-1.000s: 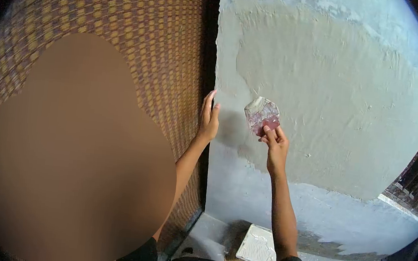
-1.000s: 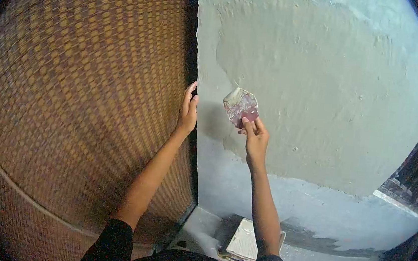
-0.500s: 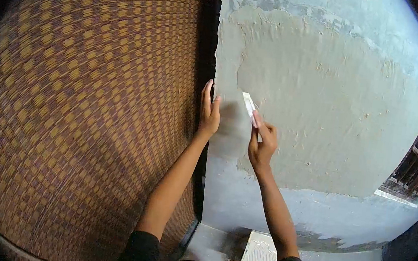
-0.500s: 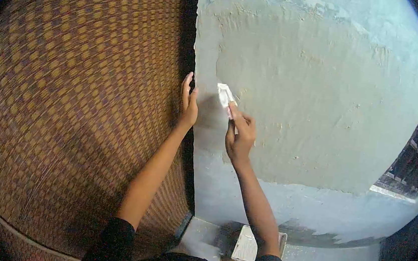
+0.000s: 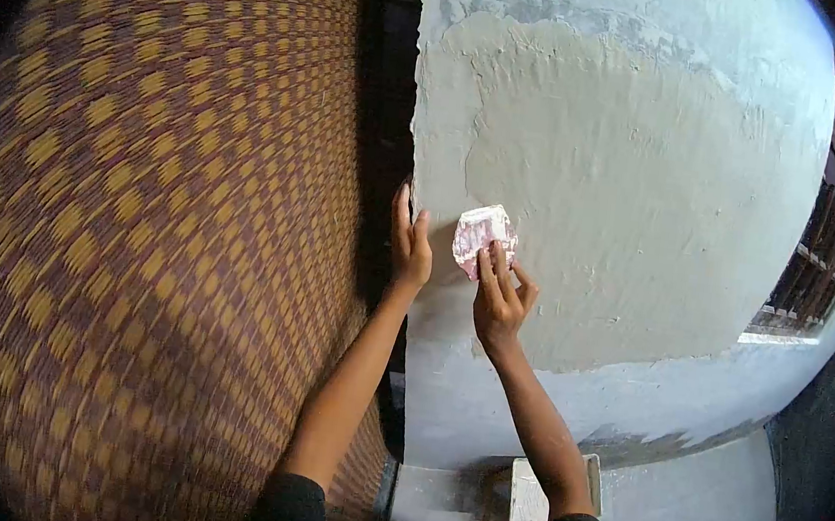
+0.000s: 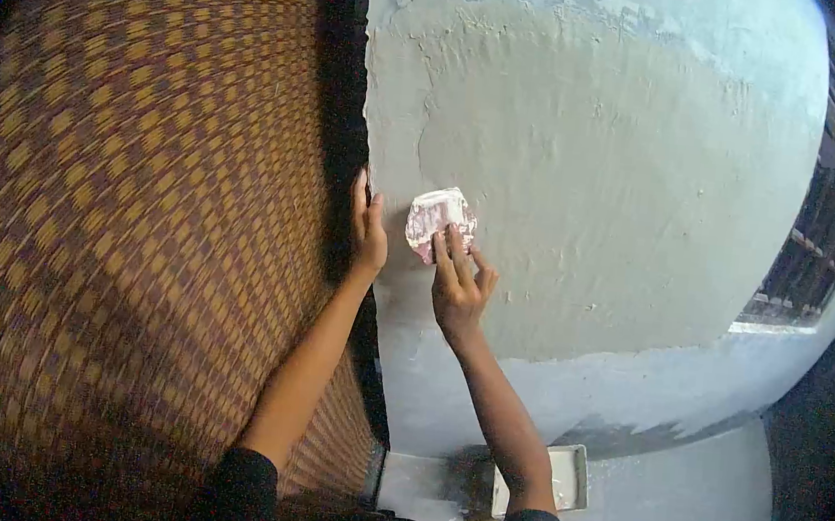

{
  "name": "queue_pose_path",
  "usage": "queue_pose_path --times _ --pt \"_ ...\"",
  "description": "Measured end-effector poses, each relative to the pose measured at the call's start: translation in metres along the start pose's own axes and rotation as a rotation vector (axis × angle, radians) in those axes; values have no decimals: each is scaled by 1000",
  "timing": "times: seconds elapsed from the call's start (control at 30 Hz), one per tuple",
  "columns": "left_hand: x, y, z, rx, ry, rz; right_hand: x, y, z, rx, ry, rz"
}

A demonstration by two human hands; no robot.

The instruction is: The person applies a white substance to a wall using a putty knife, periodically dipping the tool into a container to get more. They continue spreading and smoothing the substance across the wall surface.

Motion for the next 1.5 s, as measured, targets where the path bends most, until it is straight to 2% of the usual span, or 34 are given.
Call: queue_pose_path --times 0.23,0.3,0.43,0.57,0.73,0.93,1.1,1.27,1.33,1.43,1.5 --pt "-10 -4 8 -20 -155 26 -2 5 -9 29 -112 95" --pt "-13 -3 7 -26 -179 43 -6 4 -14 117 -160 135" --pt "-22 -4 15 -39 -233 65 -4 7 -23 162 -170 173" --pt "-24 -7 25 28 -230 63 -6 7 -24 226 -249 256" --pt "-25 -5 31 -27 -187 54 -2 4 -25 268 -273 316" --pt "-24 -5 14 -7 -195 82 -1 -14 -31 357 -318 330" --pt "-23 -9 17 -17 -173 90 6 -36 -31 415 -383 468" --pt "-28 -18 21 -45 -148 69 28 -52 -35 455 -304 554" --pt "-29 -21 30 -15 -76 48 43 -46 -30 380 -138 495" --pt "-28 -20 35 -72 -60 55 55 -27 -36 370 -93 405" --pt "-30 -20 34 -61 -125 39 51 2 -43 277 -32 381"
Point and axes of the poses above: each hand's wrist, its own y-axis towards the middle knuckle, its own x-axis out of the back of the hand, z = x × y, the point moved 3 cm from there along y, towards the middle knuckle, and after that the axes turned 2 degrees about -x, right-handed, at the moved point
